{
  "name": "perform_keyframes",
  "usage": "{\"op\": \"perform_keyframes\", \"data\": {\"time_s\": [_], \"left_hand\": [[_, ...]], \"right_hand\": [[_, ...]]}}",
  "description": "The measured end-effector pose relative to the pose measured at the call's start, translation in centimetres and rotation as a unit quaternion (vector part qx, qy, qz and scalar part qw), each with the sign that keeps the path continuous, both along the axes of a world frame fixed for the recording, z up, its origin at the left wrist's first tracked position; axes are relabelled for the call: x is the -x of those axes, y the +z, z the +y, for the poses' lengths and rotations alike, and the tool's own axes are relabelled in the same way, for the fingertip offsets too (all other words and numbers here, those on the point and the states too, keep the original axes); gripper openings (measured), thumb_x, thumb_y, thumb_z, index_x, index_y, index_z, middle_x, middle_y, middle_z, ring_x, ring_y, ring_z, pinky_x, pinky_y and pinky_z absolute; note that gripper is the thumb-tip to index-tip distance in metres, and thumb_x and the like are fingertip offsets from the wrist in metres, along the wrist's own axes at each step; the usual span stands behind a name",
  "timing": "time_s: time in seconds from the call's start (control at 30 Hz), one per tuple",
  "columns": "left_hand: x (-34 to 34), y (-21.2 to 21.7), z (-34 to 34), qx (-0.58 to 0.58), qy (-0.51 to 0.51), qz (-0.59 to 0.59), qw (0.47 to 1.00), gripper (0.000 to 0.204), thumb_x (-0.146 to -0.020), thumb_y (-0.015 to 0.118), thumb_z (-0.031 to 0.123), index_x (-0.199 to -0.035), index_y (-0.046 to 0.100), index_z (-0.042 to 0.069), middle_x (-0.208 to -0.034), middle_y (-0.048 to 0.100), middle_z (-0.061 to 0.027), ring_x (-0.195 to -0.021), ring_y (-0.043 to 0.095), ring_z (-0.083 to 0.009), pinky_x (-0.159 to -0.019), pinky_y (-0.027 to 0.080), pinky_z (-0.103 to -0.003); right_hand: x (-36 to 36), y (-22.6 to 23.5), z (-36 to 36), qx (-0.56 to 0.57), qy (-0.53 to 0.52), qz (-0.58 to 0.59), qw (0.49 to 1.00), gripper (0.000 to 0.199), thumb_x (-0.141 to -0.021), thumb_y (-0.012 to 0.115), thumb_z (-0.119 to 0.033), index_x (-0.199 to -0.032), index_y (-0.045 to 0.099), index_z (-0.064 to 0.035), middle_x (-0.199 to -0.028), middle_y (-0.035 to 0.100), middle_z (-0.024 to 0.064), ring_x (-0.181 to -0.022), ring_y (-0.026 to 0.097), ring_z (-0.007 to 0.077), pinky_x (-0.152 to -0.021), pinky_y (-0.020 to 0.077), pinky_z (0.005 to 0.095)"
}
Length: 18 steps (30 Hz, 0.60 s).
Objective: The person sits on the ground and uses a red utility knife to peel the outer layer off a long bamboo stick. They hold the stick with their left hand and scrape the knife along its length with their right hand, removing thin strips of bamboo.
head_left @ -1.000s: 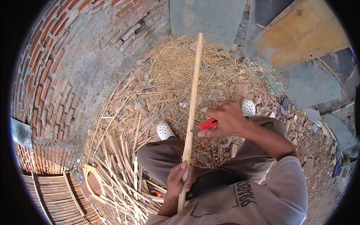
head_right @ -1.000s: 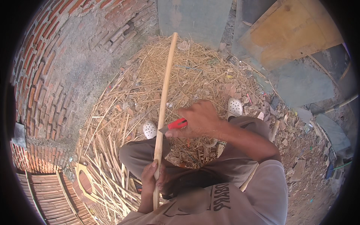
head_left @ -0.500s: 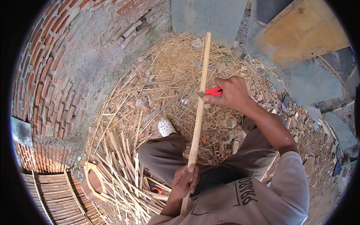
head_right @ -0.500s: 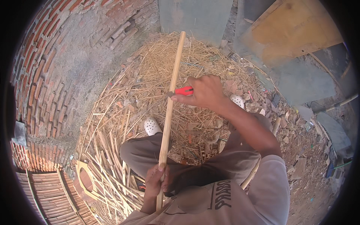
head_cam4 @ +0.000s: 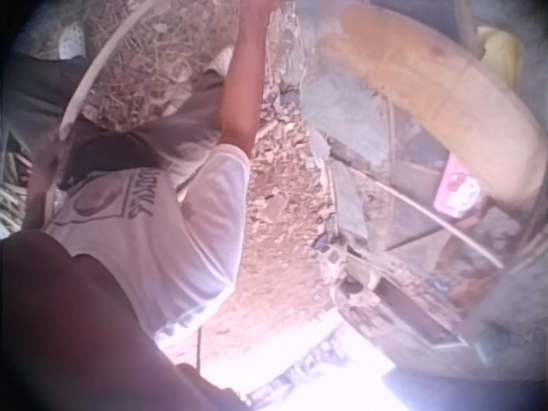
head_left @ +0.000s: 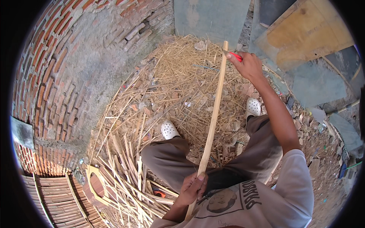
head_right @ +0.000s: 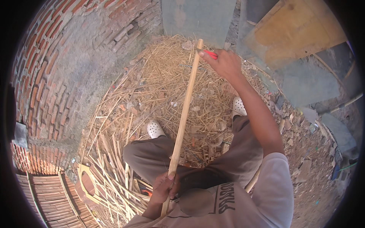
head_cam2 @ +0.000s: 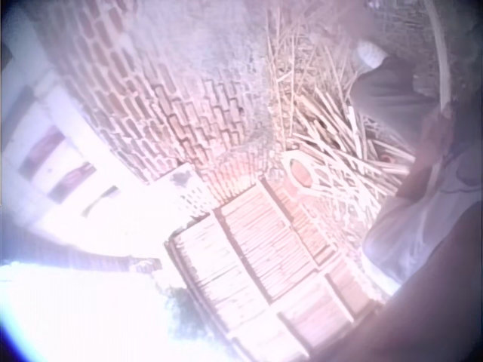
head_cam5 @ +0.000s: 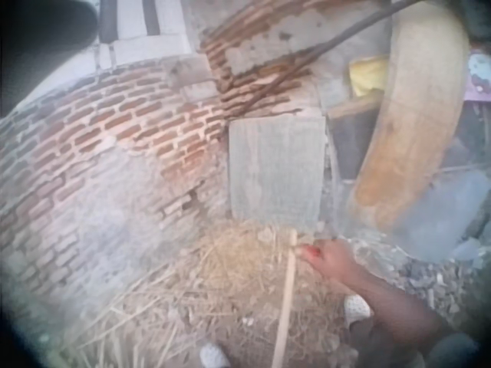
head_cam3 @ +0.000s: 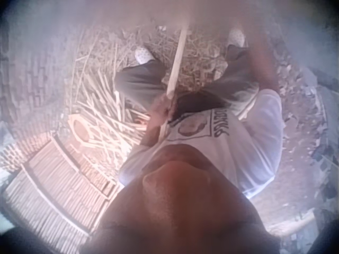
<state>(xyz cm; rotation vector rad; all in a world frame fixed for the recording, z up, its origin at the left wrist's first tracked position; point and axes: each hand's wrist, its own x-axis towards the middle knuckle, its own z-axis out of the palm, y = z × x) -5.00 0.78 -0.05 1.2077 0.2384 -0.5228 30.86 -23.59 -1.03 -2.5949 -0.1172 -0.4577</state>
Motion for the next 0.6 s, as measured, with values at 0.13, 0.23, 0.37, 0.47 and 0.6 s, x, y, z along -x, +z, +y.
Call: {"op": "perform_keyframes", "data": {"time_s": [0.13, 0.23, 0.37, 0.47, 0.6], "left_hand": [[1.8, -0.6, -0.6, 0.015, -0.060, 0.010, 0.998, 0.035, -0.101, 0.042, 0.032, -0.084, 0.050, 0.003, -0.049, 0.043, -0.0018, -0.040, 0.039, -0.0095, -0.043, 0.031, -0.022], [0.8, -1.1, -0.4, 0.036, 0.017, -0.018, 0.999, 0.035, -0.103, 0.039, 0.031, -0.081, 0.049, 0.005, -0.050, 0.040, 0.0014, -0.039, 0.035, -0.0054, -0.040, 0.028, -0.019], [-1.3, -0.8, 0.3, 0.019, 0.080, 0.000, 0.997, 0.036, -0.102, 0.042, 0.033, -0.081, 0.048, 0.004, -0.048, 0.040, -0.0001, -0.038, 0.035, -0.0062, -0.039, 0.029, -0.020], [-2.3, -0.1, 0.3, 0.008, 0.065, -0.031, 0.997, 0.035, -0.102, 0.042, 0.033, -0.083, 0.047, 0.004, -0.049, 0.040, -0.0001, -0.039, 0.035, -0.0068, -0.039, 0.029, -0.020], [-2.0, 0.1, 0.1, -0.008, 0.069, -0.061, 0.996, 0.036, -0.102, 0.042, 0.035, -0.083, 0.046, 0.004, -0.050, 0.040, -0.0001, -0.041, 0.035, -0.0072, -0.040, 0.030, -0.021]], "right_hand": [[-3.5, -1.5, -7.1, -0.065, -0.117, 0.096, 0.986, 0.085, -0.080, 0.038, -0.082, -0.074, 0.068, -0.0022, -0.066, 0.063, 0.0189, -0.071, 0.066, 0.0328, -0.065, 0.0496, 0.0463], [-0.8, -0.5, -5.1, -0.069, -0.027, 0.123, 0.990, 0.081, -0.081, 0.041, -0.079, -0.075, 0.068, -0.0030, -0.064, 0.062, 0.0175, -0.069, 0.065, 0.0321, -0.065, 0.0489, 0.0461], [9.5, 0.7, 1.9, -0.012, 0.243, 0.016, 0.970, 0.071, -0.077, 0.053, -0.076, -0.066, 0.062, -0.0065, -0.051, 0.055, 0.0114, -0.052, 0.060, 0.0315, -0.054, 0.0474, 0.0431], [13.6, 0.2, 4.3, 0.036, 0.350, -0.030, 0.936, 0.071, -0.066, 0.064, -0.077, -0.060, 0.054, -0.0070, -0.045, 0.047, 0.0083, -0.043, 0.053, 0.0298, -0.049, 0.0430, 0.0389], [12.5, 0.2, 4.9, 0.023, 0.343, -0.092, 0.935, 0.074, -0.060, 0.065, -0.080, -0.059, 0.053, -0.0074, -0.044, 0.047, 0.0058, -0.041, 0.051, 0.0277, -0.048, 0.0421, 0.0378]]}}
